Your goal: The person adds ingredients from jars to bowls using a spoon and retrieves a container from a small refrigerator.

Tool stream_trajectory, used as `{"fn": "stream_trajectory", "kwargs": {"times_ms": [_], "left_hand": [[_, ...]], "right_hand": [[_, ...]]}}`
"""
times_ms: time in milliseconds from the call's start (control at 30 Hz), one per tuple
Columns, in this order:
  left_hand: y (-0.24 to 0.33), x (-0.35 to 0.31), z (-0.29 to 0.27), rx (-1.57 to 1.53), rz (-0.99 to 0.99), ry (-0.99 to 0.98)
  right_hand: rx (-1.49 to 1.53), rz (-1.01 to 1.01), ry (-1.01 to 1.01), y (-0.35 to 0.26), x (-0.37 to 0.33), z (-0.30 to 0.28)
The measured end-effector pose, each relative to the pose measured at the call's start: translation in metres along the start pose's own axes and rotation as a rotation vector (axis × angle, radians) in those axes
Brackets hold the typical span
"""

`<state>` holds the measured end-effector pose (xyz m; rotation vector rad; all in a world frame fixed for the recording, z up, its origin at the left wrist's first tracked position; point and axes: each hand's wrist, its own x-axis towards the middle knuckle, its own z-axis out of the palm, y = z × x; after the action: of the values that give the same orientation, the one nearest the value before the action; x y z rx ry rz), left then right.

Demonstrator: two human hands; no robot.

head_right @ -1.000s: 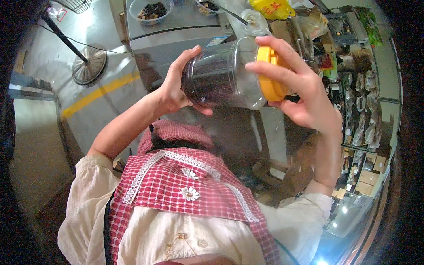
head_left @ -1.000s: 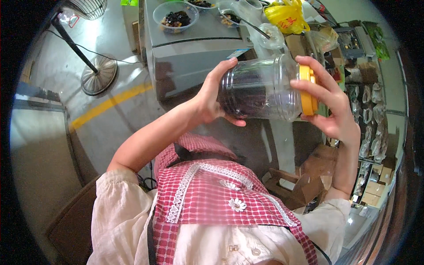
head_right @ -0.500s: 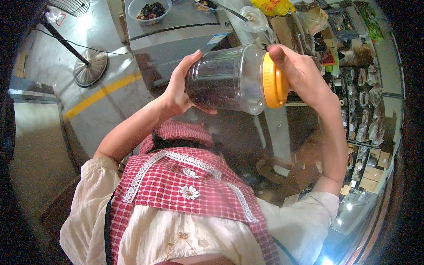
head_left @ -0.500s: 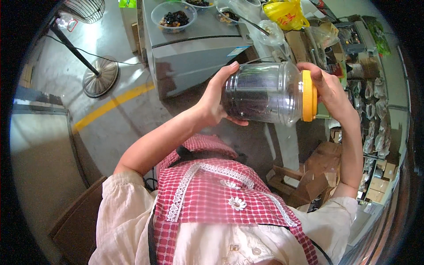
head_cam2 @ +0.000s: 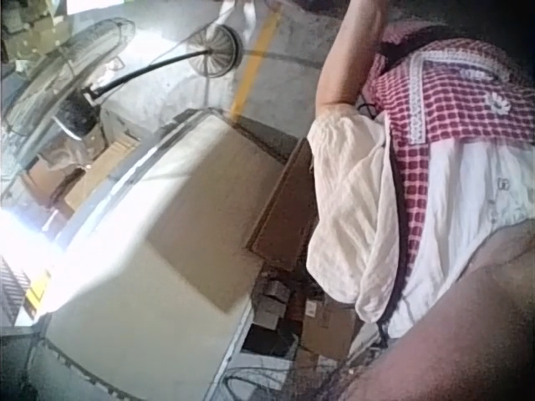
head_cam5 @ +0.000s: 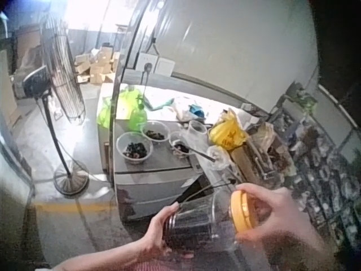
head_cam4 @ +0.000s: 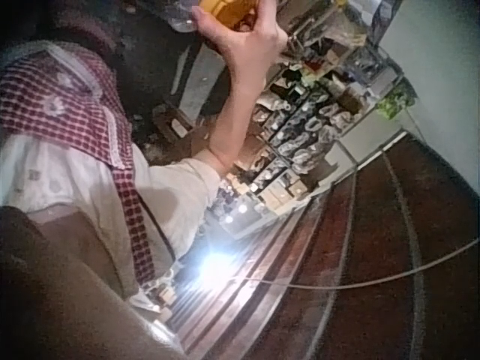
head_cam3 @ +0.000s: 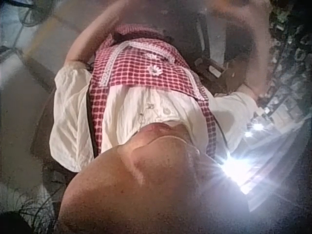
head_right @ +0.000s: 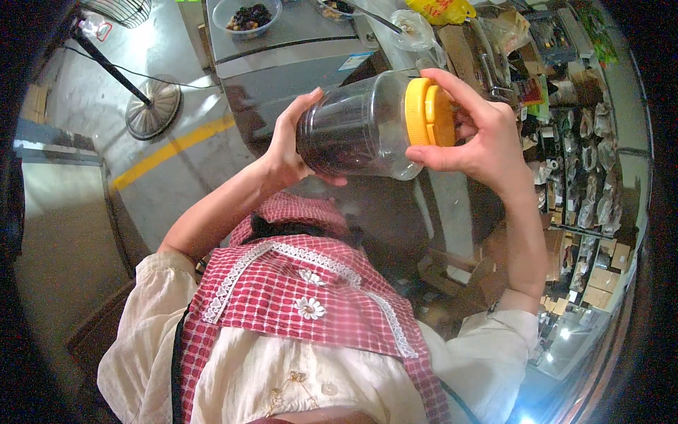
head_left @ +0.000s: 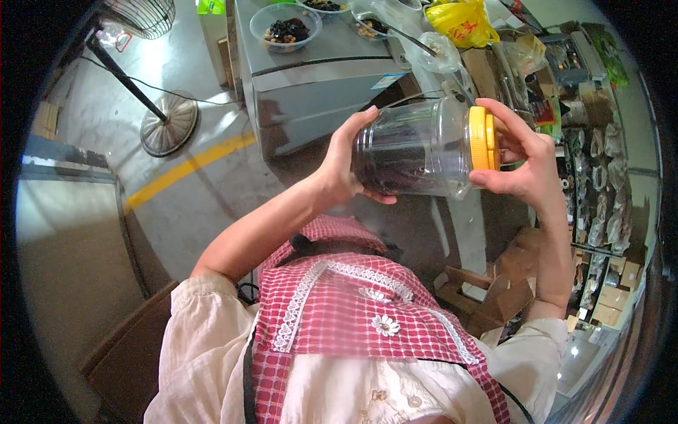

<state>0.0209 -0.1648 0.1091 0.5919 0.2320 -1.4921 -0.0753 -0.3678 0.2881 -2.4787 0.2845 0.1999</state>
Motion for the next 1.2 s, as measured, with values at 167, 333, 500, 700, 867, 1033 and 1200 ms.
{"fn": "stream_trajectory", "kwargs": {"times_ms": [167, 333, 500, 700, 867, 1033, 1200], "left_hand": [[-0.006, -0.001, 0.002, 0.007, 0.126, 0.071], [0.008, 0.008, 0.002, 0.072, 0.412, 0.055], [0.020, 0.010, 0.007, 0.071, 0.256, -0.052], [0.018, 0.003, 0.003, 0.102, 0.277, -0.014], [0.020, 0.016, -0.019, 0.149, 0.296, 0.074], [0.025, 0.016, -0.037, 0.233, 0.252, 0.048], [0.007, 0.010, -0.025, 0.194, 0.258, 0.199]], "right_hand": [[0.065, 0.115, 0.066, 0.001, -0.005, 0.014], [0.183, 0.345, 0.102, 0.026, -0.021, 0.019], [-0.294, -0.036, 0.073, 0.010, -0.001, -0.013], [-0.317, -0.177, -0.083, 0.001, 0.002, -0.013], [-0.245, -0.142, 0.097, 0.037, -0.015, 0.037], [-0.081, -0.124, 0.231, 0.044, -0.020, 0.068], [-0.037, -0.103, 0.131, 0.045, -0.012, 0.056]]}}
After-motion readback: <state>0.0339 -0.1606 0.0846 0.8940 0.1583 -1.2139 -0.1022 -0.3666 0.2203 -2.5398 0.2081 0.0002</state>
